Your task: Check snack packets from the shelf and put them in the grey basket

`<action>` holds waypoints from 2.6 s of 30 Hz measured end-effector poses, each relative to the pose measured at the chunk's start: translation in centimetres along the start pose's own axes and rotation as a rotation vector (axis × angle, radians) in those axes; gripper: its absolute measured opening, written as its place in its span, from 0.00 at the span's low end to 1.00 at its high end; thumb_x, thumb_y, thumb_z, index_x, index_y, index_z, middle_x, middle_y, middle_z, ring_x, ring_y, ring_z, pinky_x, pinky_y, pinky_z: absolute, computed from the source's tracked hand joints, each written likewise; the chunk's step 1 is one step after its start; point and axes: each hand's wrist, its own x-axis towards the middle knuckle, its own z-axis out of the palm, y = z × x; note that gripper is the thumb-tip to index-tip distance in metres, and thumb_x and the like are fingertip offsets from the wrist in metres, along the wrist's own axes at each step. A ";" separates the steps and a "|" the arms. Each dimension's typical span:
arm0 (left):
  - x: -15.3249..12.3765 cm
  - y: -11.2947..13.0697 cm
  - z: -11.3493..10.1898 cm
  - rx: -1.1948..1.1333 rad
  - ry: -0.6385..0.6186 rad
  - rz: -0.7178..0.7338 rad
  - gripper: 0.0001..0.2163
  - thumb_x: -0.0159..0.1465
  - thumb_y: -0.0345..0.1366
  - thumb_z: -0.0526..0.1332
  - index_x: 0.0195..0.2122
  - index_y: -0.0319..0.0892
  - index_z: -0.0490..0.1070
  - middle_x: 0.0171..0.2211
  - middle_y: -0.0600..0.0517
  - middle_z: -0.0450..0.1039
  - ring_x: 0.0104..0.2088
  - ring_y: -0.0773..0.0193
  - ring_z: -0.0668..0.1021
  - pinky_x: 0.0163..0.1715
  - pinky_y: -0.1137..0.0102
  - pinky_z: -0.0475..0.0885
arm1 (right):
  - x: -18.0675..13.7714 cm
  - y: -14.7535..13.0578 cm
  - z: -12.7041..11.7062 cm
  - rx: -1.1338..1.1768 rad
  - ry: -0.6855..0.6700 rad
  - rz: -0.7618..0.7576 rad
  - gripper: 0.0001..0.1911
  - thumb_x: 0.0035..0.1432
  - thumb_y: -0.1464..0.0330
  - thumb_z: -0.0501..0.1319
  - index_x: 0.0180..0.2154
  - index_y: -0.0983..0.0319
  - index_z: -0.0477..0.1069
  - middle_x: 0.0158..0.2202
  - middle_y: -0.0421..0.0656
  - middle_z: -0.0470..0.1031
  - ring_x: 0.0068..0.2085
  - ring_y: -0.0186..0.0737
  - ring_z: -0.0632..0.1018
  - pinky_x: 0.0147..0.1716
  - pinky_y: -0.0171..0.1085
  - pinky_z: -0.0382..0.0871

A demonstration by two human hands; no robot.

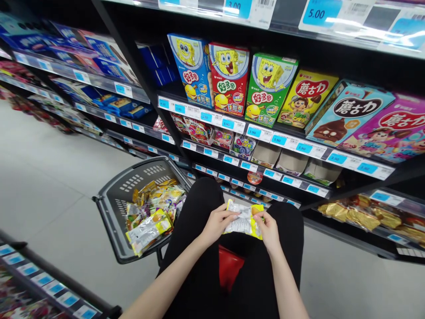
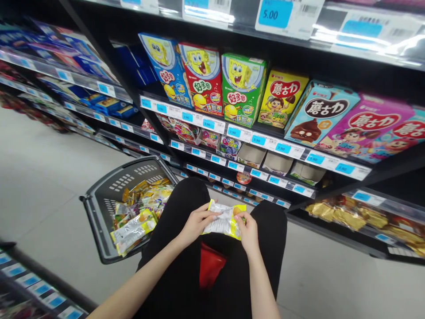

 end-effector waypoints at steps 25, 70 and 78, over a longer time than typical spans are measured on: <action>0.6 0.0 -0.9 -0.214 -0.081 -0.172 0.09 0.52 0.39 0.63 0.20 0.39 0.75 0.45 0.44 0.73 0.44 0.53 0.74 0.39 0.67 0.69 | -0.6 -1.5 -0.1 0.163 -0.005 0.058 0.16 0.45 0.58 0.63 0.21 0.62 0.64 0.20 0.39 0.69 0.22 0.34 0.68 0.22 0.33 0.61; 0.2 0.7 -1.6 -0.815 -0.322 -0.413 0.16 0.43 0.31 0.68 0.35 0.36 0.75 0.30 0.46 0.77 0.30 0.60 0.77 0.34 0.67 0.69 | -0.7 -1.3 -1.5 0.315 -0.119 0.041 0.16 0.43 0.59 0.66 0.30 0.59 0.63 0.28 0.41 0.74 0.25 0.38 0.75 0.22 0.34 0.66; 0.5 0.5 -1.7 -0.949 -0.137 -0.431 0.17 0.42 0.28 0.62 0.37 0.36 0.73 0.32 0.46 0.77 0.27 0.61 0.77 0.28 0.71 0.68 | -1.2 -2.5 -1.7 0.409 -0.330 0.073 0.25 0.40 0.61 0.68 0.42 0.58 0.67 0.39 0.46 0.75 0.36 0.46 0.77 0.31 0.39 0.70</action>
